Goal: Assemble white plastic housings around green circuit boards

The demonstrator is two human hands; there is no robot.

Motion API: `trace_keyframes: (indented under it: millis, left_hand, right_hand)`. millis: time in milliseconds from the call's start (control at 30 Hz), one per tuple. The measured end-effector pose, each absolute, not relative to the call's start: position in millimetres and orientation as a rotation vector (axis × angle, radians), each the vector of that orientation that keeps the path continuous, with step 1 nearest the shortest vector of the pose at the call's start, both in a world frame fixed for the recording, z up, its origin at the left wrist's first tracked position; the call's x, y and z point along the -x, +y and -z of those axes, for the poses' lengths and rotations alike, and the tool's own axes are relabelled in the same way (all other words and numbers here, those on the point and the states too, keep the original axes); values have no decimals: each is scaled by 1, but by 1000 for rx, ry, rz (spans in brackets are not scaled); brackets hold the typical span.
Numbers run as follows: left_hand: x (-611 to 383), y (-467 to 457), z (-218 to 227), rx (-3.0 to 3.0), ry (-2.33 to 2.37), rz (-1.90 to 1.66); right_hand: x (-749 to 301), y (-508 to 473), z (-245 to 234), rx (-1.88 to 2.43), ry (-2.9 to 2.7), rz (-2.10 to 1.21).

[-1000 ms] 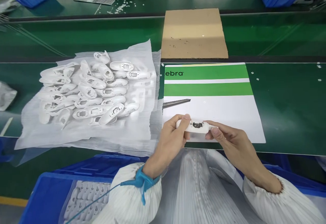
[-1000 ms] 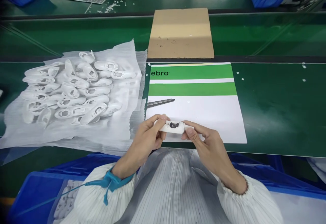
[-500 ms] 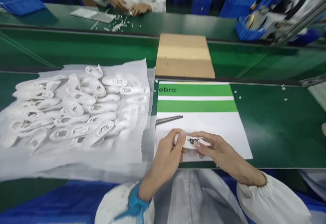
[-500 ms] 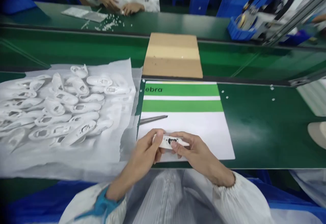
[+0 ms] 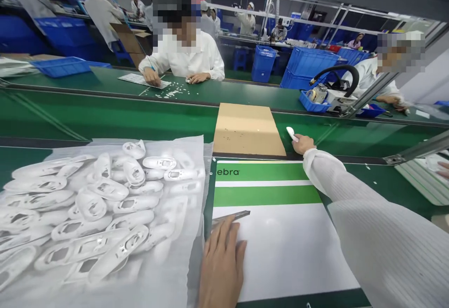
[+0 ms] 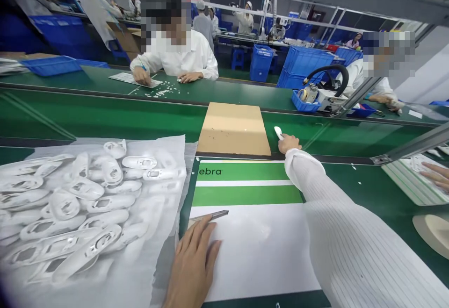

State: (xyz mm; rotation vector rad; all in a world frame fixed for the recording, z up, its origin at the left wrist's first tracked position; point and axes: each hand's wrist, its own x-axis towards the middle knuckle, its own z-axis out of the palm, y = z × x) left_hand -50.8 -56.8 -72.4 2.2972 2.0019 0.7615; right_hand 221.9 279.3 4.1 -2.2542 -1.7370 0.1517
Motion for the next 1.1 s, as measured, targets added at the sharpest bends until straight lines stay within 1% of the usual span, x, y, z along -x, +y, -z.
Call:
trace_keyframes:
  millis: [133,300,467,600,667,733,833,933,1100]
  left_hand:
    - [49,-57,67,-2272,2041,-739]
    - [47,-51,59,-2211,1993,-704]
    - [42,-59,53,-2138,1877,-828]
    - [66,-67,36,-2071,1791,-955]
    - [99,-56,21,-2085,1908,-910]
    - [144,-33,4,-2025,2251,-691]
    - [211,6,-17,-1864,2541,-612]
    - [247,31,-23,-1818,2610,-464]
    - [245,31,-11,-1920,2529,-307]
  right_hand:
    - [-228,273,4,2244,-1710,-2]
    - [-216,216,10,1966,-1878,63]
    - [-191,136,50,1677,-2038,44]
    - [-187,109,77,1567,-2058,15]
    - [-191,109,83,1550,-2040,5]
    - [-194,113,85,1565,-2052,22]
    - [-196,116,86,1598,-2098,65]
    - [-198,116,87,1563,-2115,49]
    - [-203,122,99,1477,-2085,-29]
